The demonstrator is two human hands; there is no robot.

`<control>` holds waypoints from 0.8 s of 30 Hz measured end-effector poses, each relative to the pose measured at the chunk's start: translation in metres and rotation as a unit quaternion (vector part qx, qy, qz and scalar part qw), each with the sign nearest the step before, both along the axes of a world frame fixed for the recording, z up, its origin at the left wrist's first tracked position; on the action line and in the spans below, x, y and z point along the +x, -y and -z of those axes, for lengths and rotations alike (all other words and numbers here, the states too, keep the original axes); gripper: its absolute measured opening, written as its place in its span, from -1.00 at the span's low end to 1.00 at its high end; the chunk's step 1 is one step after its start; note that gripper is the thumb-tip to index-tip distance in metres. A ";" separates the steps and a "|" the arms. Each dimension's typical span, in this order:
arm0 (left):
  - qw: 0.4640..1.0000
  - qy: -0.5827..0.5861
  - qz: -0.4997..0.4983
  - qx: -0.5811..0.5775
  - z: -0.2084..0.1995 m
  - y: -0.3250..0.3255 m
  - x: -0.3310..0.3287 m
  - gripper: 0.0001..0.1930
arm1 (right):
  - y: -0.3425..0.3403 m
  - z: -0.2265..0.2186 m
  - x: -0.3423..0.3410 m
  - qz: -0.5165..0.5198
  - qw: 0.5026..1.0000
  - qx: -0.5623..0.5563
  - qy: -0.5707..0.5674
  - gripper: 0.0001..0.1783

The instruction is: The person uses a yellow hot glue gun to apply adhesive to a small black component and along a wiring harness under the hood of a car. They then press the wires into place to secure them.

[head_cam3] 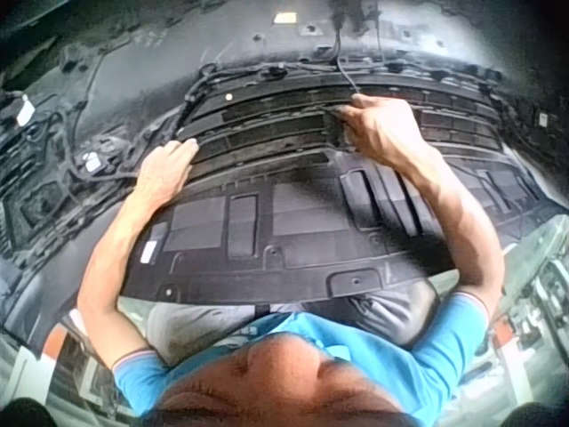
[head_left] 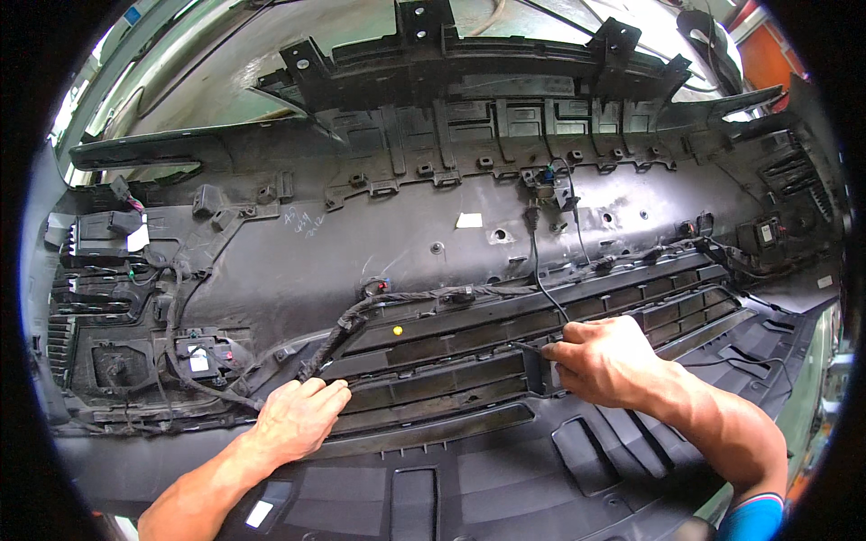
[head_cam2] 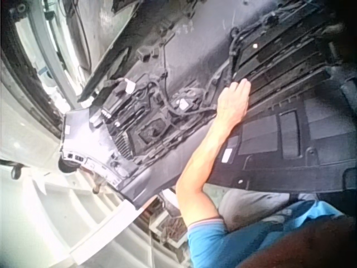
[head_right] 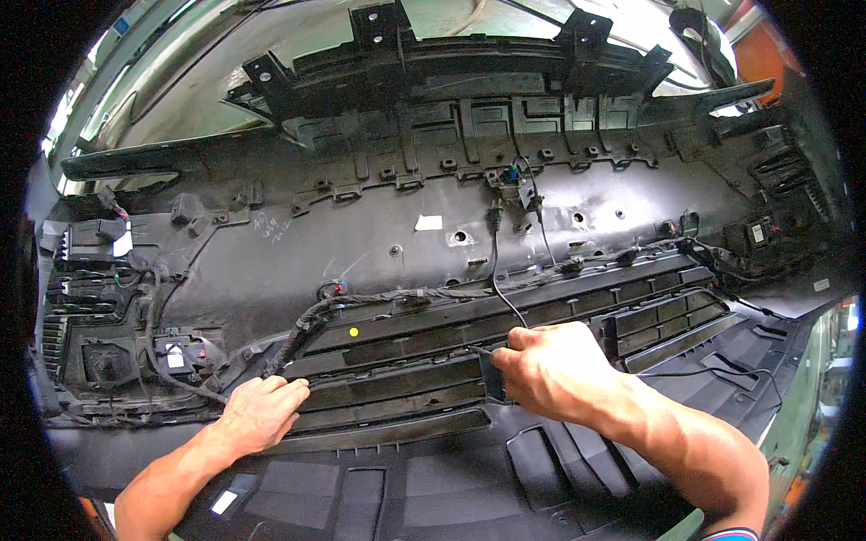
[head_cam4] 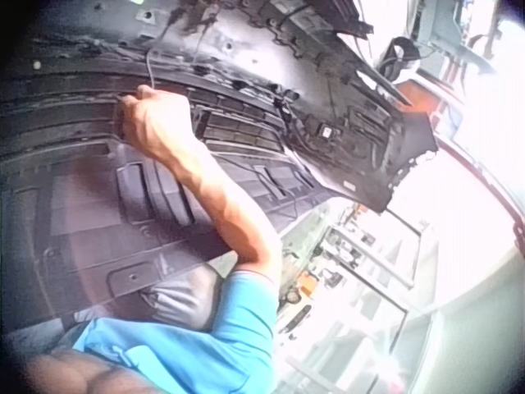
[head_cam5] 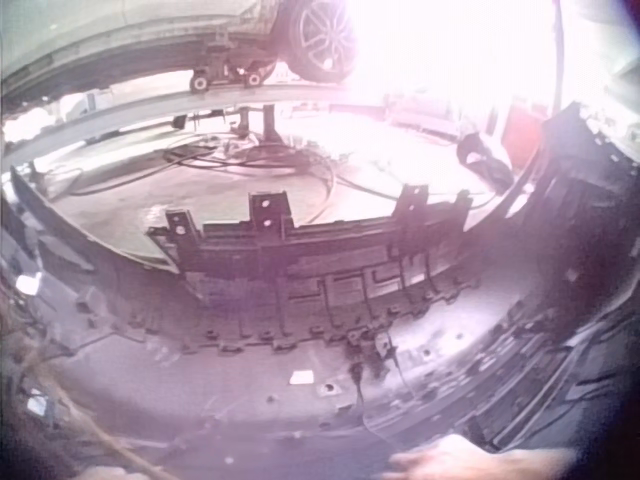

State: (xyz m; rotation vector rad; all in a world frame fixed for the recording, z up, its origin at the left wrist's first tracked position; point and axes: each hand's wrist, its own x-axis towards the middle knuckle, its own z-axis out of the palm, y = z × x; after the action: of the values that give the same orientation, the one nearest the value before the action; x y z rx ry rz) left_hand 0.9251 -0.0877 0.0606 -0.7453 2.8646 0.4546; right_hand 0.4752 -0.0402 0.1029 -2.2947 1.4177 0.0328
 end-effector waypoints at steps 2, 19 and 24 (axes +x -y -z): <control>0.999 0.041 -0.007 0.031 0.001 0.000 0.002 -0.41 | 0.000 0.000 0.000 -0.003 1.000 -0.007 0.000 -0.84; 1.000 -0.024 -0.002 -0.005 0.000 0.001 0.000 -0.57 | 0.002 -0.001 0.001 0.000 1.000 0.015 -0.001 -0.86; 1.000 -0.023 -0.004 -0.006 -0.001 0.000 -0.001 -0.57 | 0.002 -0.002 0.001 0.003 1.000 0.014 -0.002 -0.86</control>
State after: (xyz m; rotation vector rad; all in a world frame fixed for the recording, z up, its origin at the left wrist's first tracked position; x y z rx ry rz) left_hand 0.9243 -0.0881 0.0614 -0.7589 2.9103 0.4632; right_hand 0.4758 -0.0422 0.1046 -2.2693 1.4169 0.0559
